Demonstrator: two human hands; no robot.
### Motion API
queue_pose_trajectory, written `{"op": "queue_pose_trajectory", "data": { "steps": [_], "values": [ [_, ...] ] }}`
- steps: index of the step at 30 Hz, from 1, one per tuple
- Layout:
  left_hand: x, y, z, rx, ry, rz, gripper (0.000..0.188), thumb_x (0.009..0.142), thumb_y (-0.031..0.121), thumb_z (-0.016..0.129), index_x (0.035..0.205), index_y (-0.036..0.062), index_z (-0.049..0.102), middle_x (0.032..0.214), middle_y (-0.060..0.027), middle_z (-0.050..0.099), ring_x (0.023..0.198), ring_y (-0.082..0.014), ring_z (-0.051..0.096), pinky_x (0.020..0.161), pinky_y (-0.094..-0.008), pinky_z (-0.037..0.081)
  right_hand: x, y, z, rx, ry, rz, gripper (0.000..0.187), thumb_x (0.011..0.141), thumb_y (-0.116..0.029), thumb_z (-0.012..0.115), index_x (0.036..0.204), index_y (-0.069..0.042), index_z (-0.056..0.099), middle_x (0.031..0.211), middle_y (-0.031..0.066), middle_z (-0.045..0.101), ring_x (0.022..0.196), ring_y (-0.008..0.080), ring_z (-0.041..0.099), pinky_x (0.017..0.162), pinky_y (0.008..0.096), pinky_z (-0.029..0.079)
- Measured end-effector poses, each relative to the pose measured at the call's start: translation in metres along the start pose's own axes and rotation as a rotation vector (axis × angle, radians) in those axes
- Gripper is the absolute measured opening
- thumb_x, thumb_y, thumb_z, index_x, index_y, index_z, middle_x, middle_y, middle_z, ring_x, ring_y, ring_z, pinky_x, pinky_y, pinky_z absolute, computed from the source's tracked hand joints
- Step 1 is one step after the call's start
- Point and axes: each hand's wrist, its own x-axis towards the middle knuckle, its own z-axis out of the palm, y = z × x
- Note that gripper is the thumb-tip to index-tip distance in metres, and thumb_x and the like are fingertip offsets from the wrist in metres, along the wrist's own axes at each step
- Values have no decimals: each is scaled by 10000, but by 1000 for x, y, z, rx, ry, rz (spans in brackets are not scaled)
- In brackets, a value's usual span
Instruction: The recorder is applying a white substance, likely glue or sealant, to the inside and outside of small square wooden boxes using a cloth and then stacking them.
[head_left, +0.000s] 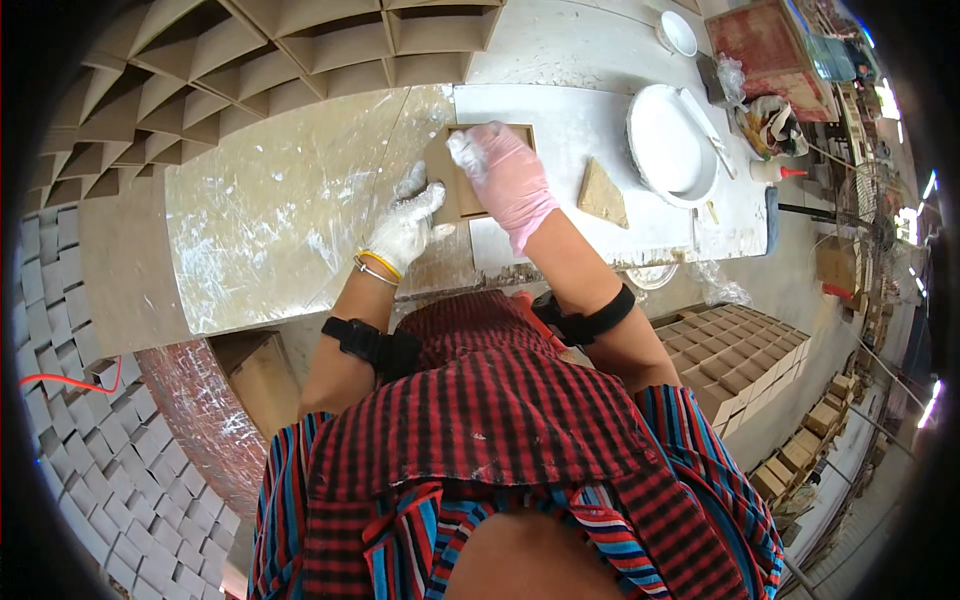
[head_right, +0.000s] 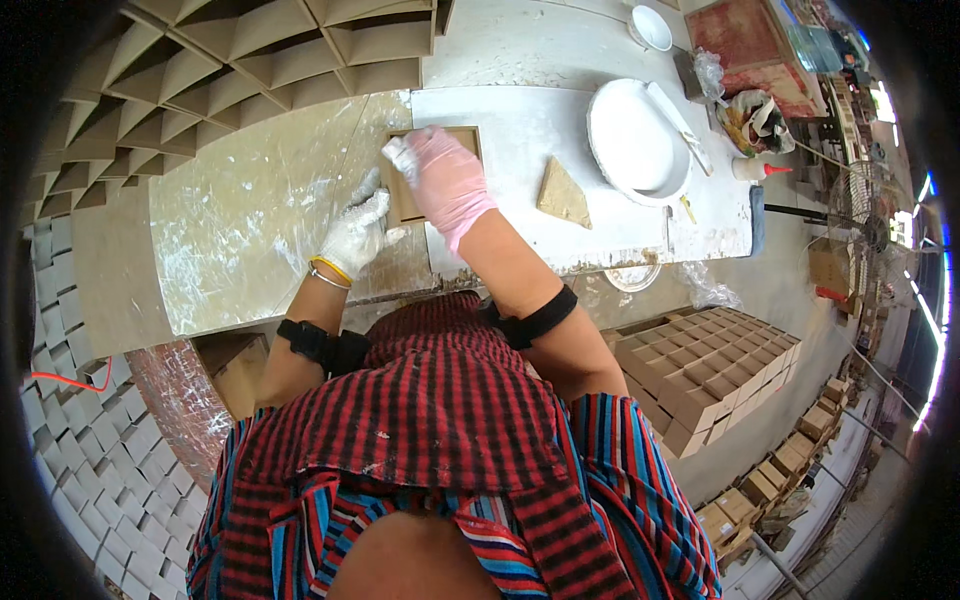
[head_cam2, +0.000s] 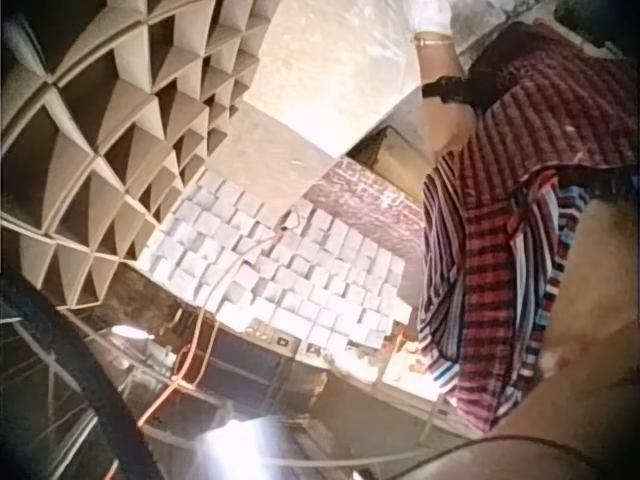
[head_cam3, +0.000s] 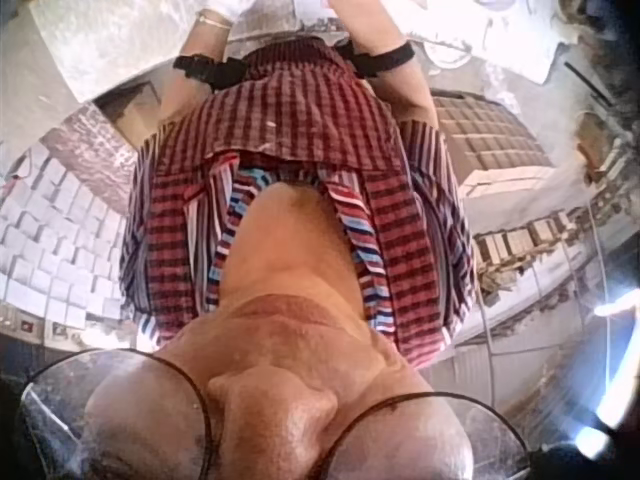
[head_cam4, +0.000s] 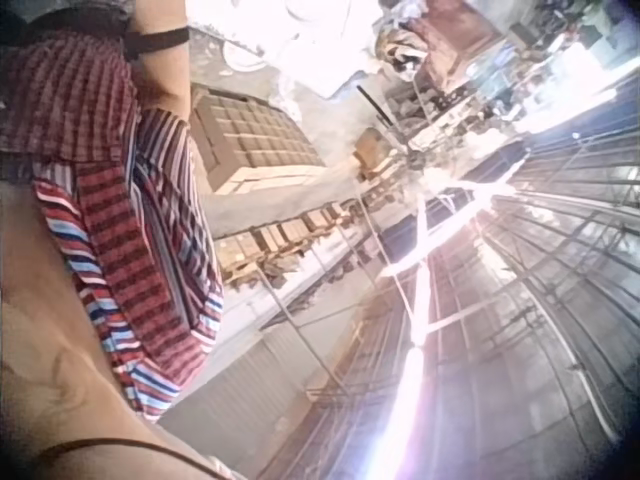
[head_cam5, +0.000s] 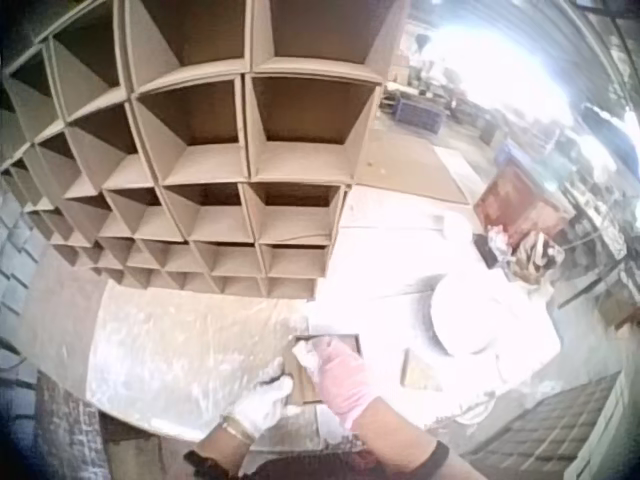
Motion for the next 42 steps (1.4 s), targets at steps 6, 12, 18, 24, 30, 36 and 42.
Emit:
{"op": "queue_pose_trajectory", "data": {
  "steps": [6, 12, 18, 24, 30, 36, 42],
  "values": [
    [1, -4, -19, -47, 27, 26, 542, 872, 151, 457, 1343, 169, 192, 1245, -38, 402, 1087, -171, 453, 797, -395, 457, -28, -9, -44, -180, -239, -245, 237, 742, -79, 524, 976, -67, 558, 997, 156, 538, 861, 312, 549, 751, 364, 454],
    [9, -9, -26, -44, -32, 97, 664, 808, 157, 571, 1343, 94, 185, 1314, -75, 326, 1143, -144, 378, 829, -296, 421, 1, -7, -34, -440, -131, 100, 263, 747, -15, 471, 985, -91, 554, 942, 133, 551, 821, 277, 573, 715, 352, 487],
    [2, -6, -29, -79, -175, 101, 624, 815, 156, 562, 1327, 62, 218, 1292, -74, 356, 1136, -149, 388, 862, -287, 394, -25, -21, -19, -212, -287, -154, 305, 741, 5, 450, 1012, -93, 549, 962, 149, 559, 860, 289, 570, 777, 345, 464],
    [1, -6, -26, 19, -57, 163, 594, 819, 143, 551, 1315, 42, 240, 1282, -70, 370, 1120, -150, 401, 882, -275, 374, 2, -9, -28, 41, -157, 106, 355, 754, -90, 547, 1102, -37, 500, 1048, 184, 546, 959, 306, 543, 814, 322, 437],
    [2, -6, -33, 110, 20, 103, 602, 839, 144, 531, 1338, 79, 200, 1277, -20, 366, 1068, -114, 436, 829, -255, 399, 22, -23, 12, 163, -58, 232, 420, 729, -84, 571, 1127, 8, 473, 1065, 207, 534, 982, 313, 528, 852, 321, 418],
    [-6, 0, -26, 53, 23, 87, 590, 832, 148, 541, 1331, 81, 231, 1232, -6, 421, 966, -74, 473, 766, -208, 400, -9, -29, 2, 31, -286, 52, 356, 719, -82, 571, 1070, -30, 536, 1063, 200, 527, 969, 320, 526, 875, 324, 409],
    [-10, 2, -27, 63, -29, 93, 573, 827, 135, 546, 1321, 78, 261, 1218, 5, 432, 840, -40, 471, 676, -190, 404, 10, -39, -14, 151, -267, 192, 367, 744, -77, 552, 1103, -12, 507, 1119, 178, 511, 1012, 289, 517, 883, 310, 414]
  ]
}}
